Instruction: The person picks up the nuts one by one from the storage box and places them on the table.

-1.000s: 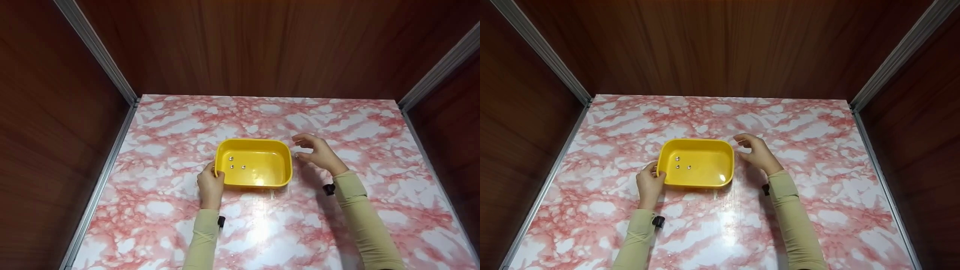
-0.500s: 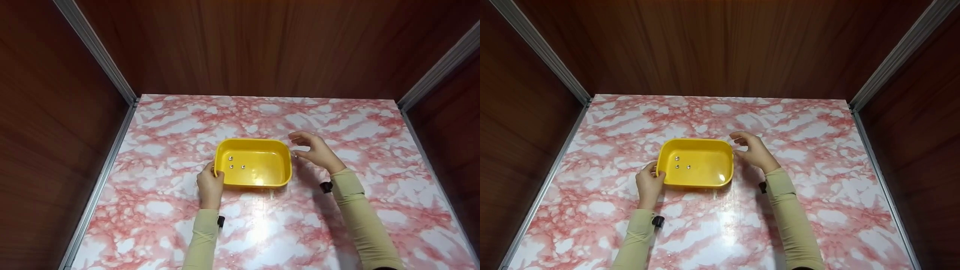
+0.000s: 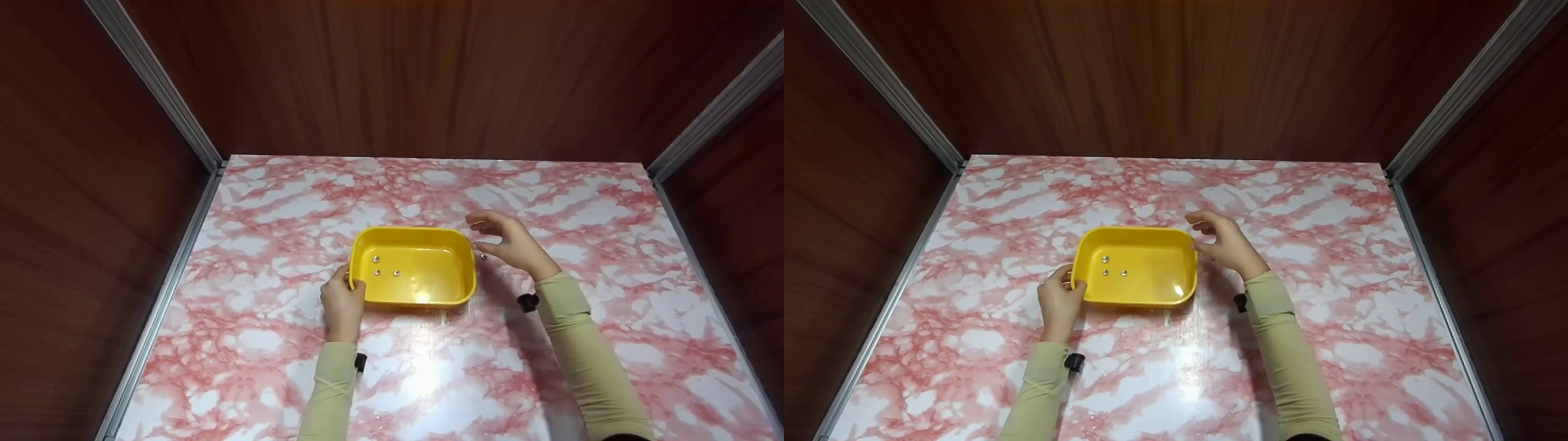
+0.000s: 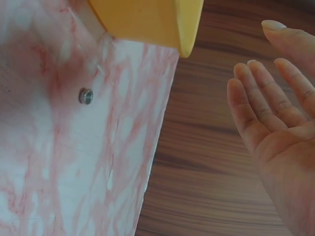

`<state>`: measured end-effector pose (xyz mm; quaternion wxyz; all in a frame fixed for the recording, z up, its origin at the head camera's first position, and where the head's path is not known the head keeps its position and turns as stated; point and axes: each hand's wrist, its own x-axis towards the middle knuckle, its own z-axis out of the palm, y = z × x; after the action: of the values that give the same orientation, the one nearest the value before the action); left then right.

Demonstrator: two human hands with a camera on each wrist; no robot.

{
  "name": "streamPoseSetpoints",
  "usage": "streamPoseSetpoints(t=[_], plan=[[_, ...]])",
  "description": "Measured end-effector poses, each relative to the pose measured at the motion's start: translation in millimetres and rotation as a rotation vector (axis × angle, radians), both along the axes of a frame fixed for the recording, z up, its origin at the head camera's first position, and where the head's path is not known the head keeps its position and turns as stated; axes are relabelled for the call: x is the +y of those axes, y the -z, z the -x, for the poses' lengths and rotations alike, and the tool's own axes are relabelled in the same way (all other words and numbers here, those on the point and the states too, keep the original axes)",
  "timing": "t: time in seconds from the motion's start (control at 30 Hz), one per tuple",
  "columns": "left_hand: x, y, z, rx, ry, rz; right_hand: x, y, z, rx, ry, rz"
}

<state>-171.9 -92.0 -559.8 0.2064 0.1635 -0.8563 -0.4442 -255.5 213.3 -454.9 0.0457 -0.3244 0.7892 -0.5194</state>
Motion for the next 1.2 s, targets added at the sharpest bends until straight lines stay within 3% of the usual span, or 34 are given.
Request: streamPoseSetpoints(t=[0.47,0.83,1.2], plan=[[0,1.0,0.5,0.001,0.004,-0.006,-2,20.9,18.4,-0.021,0.052,-0.017],[0,0.9,-0.3,0.030,0.010,-0.019,-17,-8.3,5.6,0.011,-0.011,-0.005],[-1,1.6,0.3,0.023,0.017,-0.036,-28,-13.0,5.3,-0.019,-0.016,-0.020]])
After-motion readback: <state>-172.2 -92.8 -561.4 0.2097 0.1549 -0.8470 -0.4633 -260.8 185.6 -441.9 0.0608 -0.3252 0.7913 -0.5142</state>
